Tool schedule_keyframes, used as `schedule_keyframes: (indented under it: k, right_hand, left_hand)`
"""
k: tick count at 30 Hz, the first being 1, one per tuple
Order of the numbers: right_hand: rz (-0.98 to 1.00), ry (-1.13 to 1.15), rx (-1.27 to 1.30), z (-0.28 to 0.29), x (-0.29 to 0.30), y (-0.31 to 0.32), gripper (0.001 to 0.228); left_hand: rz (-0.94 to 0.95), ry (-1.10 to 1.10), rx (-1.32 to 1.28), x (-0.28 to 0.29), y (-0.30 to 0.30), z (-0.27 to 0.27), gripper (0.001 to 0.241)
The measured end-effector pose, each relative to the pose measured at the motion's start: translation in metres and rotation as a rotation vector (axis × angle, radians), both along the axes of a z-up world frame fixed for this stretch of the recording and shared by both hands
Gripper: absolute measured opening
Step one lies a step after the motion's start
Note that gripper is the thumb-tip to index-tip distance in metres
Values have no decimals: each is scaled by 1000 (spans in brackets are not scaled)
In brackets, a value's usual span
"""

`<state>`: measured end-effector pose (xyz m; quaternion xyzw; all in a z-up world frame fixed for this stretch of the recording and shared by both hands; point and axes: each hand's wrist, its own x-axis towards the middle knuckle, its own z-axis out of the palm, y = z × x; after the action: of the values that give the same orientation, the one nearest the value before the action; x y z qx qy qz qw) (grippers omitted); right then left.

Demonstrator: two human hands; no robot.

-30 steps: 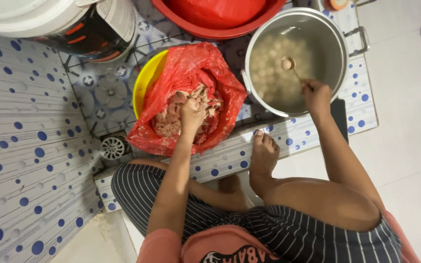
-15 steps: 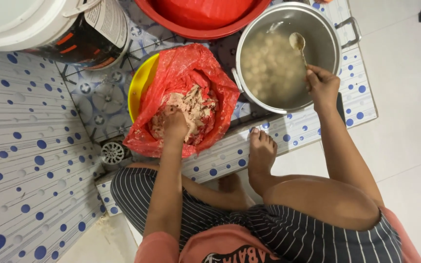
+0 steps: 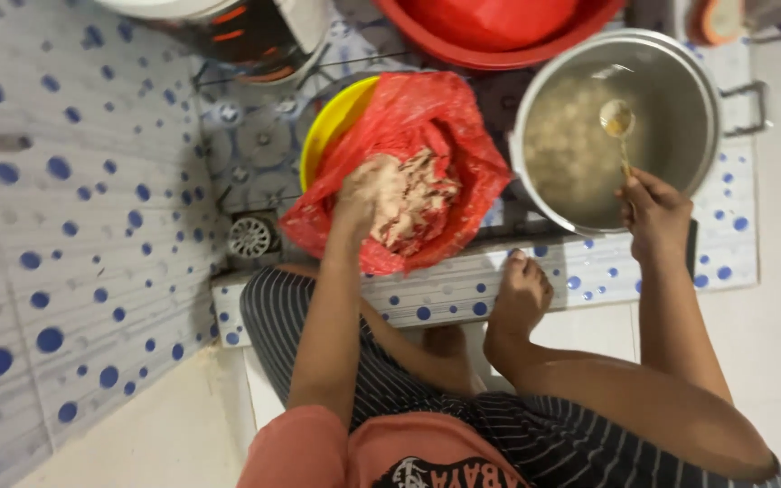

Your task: Forming small dough balls by squeezing dough through a hand and scooping it into a pot of water with a spoon.

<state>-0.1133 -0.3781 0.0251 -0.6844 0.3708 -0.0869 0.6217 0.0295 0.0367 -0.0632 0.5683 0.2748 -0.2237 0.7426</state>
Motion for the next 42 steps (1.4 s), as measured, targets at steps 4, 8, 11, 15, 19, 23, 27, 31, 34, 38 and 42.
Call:
schedule_keyframes:
  k: [4,8,11,15,19,23,27,31,34,38,42]
  right_hand:
    - [26,22,23,10,0,13,25]
    - [32,10,10,13,2,21,19]
    - [25,-11,44,7,3,23,14]
    - [59,9,15,14,4,27,14]
    - [35,13,26,16,5,29,13]
    - [66,-13,27,15,6,32,14]
    - [58,-10,35,19,8,38,14]
    - [45,6,32,17,8,36,13]
    - [36,4,32,13,7,31,13]
    - [46,1,18,18,7,32,15]
    - [23,-1,50,19,6,31,14]
  left_hand:
    - [-83,-283,85,-7,-5,21,27]
    - [100,-666,-152,-10,-11,-69,32]
    - [19,-283,-14,-13,-19,29,33]
    - [-208,-166,39,-10,-16,65,18]
    - [-372,-43,214,-9,-17,129,51]
    - [-297,-502,-212,-27,-19,101,13]
    - [-238,-649,-88,-32,-27,43,35]
    - [-217,-549,22,-32,-27,54,28]
    - [-149,-440,-324,-32,-29,33,52]
    - [-373,-506,-7,-29,-15,94,40]
    - [-410,-158,128,-20,-19,111,31]
